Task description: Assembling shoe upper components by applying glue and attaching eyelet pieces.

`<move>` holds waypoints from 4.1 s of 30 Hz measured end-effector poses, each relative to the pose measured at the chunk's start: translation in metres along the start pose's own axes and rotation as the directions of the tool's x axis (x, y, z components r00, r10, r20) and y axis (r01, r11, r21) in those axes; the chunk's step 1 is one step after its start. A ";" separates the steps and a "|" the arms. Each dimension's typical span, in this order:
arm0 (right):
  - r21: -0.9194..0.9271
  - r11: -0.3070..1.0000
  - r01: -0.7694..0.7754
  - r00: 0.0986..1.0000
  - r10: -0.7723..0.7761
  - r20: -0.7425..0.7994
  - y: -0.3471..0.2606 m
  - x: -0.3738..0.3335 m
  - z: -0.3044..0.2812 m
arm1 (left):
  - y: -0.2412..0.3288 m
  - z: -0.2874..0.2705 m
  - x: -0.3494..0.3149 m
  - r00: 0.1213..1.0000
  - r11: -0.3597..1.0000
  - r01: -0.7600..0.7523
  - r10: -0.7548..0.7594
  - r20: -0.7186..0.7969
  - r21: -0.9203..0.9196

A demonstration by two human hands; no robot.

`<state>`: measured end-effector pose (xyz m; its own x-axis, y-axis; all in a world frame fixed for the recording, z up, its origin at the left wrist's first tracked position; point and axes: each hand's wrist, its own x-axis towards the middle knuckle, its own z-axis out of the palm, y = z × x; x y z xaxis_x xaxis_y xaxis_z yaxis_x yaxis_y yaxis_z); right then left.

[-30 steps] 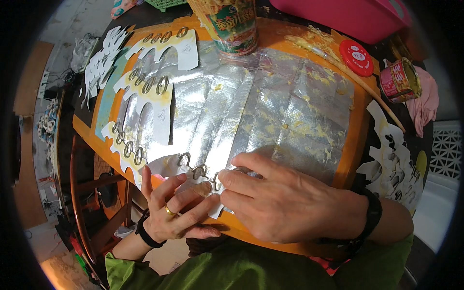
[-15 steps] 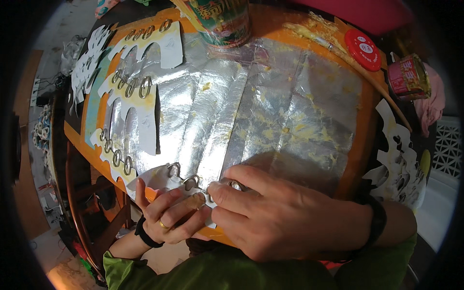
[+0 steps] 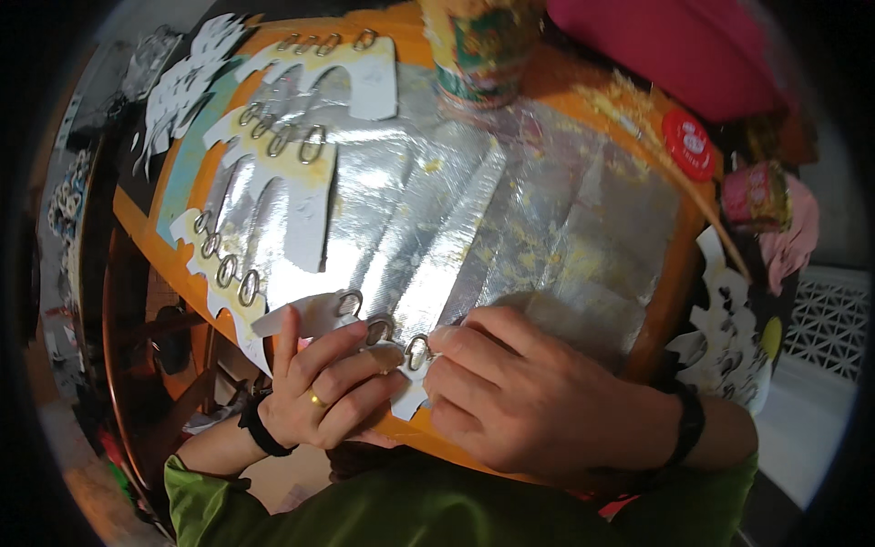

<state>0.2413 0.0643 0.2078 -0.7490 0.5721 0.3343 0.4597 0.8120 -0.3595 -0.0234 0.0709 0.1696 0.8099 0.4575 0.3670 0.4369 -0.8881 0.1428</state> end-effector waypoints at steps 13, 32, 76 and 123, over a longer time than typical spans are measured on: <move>-0.312 0.949 0.049 0.977 0.019 0.211 -0.028 0.013 -0.028 | -0.004 -0.002 -0.002 0.994 0.995 -0.103 0.103 -0.040 0.004; -0.058 0.944 -0.324 0.945 0.321 -0.058 -0.037 0.007 -0.028 | -0.002 -0.006 0.003 0.999 0.964 -0.041 0.034 -0.033 -0.264; 0.911 0.275 -0.307 0.764 0.642 0.063 -0.036 -0.017 0.008 | -0.007 -0.034 0.034 0.659 -0.147 -0.075 -0.749 0.061 -0.986; 0.692 0.638 -0.338 0.708 0.657 -0.260 -0.043 -0.016 0.015 | 0.077 -0.001 0.050 0.505 -0.088 0.254 -0.837 0.210 -0.963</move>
<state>0.2259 0.0187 0.2045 -0.1044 0.9683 0.2272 0.2167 0.2450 -0.9450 0.0503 0.0253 0.2003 0.1260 0.9838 -0.1272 -0.2096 0.1517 0.9659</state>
